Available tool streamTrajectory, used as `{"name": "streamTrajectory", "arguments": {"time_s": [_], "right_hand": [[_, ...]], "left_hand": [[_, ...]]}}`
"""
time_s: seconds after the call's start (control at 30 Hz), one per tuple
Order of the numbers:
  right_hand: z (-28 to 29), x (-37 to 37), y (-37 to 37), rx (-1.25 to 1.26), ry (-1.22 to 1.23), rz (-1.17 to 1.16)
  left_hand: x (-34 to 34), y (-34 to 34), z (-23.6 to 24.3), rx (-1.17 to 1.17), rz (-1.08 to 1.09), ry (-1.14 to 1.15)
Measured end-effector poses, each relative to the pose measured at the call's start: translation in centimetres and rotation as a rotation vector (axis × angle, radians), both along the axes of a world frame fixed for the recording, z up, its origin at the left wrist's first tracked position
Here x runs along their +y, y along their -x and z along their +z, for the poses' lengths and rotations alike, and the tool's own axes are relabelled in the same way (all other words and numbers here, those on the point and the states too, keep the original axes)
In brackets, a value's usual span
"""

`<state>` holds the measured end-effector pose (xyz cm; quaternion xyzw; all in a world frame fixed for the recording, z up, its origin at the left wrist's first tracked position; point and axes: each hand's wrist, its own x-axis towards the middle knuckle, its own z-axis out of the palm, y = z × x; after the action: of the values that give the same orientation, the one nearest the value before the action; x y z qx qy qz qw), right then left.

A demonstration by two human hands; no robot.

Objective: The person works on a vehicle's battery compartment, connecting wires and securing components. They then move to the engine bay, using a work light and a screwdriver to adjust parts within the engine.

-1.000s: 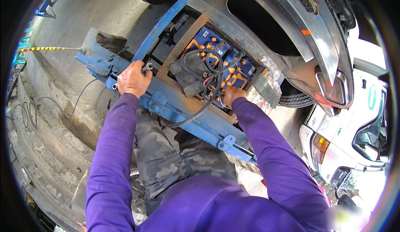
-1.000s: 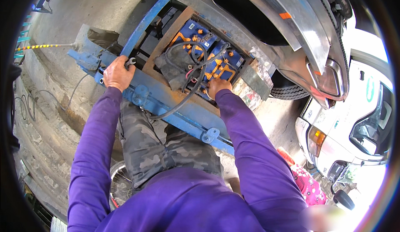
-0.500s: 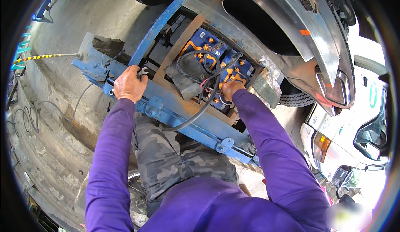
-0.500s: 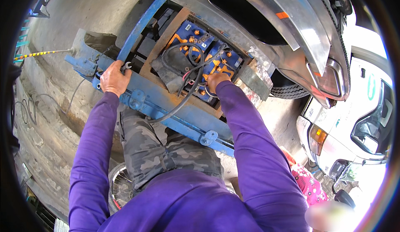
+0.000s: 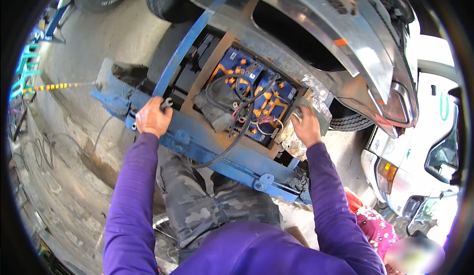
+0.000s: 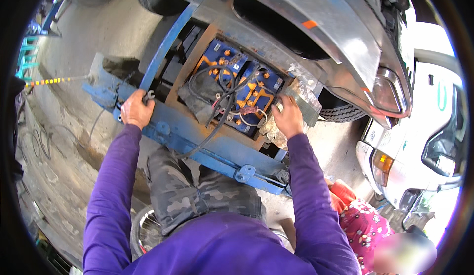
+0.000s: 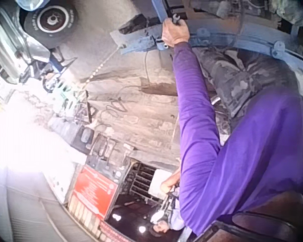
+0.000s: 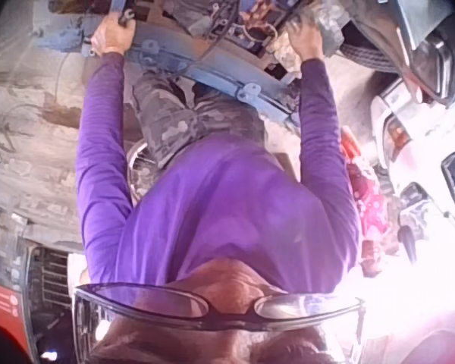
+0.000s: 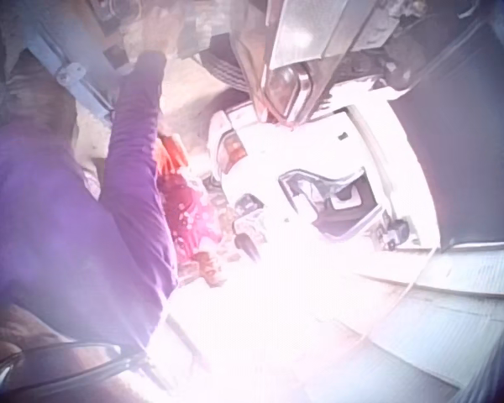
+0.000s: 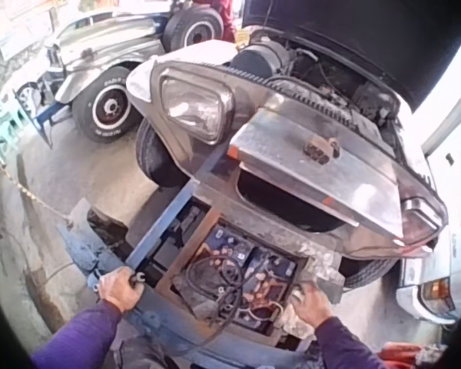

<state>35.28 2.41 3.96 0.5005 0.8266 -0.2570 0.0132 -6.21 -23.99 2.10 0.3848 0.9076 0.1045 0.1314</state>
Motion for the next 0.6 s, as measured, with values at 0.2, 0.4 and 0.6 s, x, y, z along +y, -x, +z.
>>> {"name": "streamTrajectory", "arguments": {"time_s": [0.2, 0.4, 0.6], "right_hand": [[1.5, -9.2, -5.8, 0.09, -0.025, -0.063], [6.9, -19.8, -7.6, 0.292, 0.07, 0.358], [17.0, -27.3, -15.1, 0.284, 0.264, 0.104]], "left_hand": [[-0.1, -0.1, -0.4, 0.044, -0.017, -0.028], [-0.8, -1.6, 1.5, 0.224, -0.034, -0.131], [-8.4, -10.8, 13.1, -0.057, 0.211, -0.687]]}}
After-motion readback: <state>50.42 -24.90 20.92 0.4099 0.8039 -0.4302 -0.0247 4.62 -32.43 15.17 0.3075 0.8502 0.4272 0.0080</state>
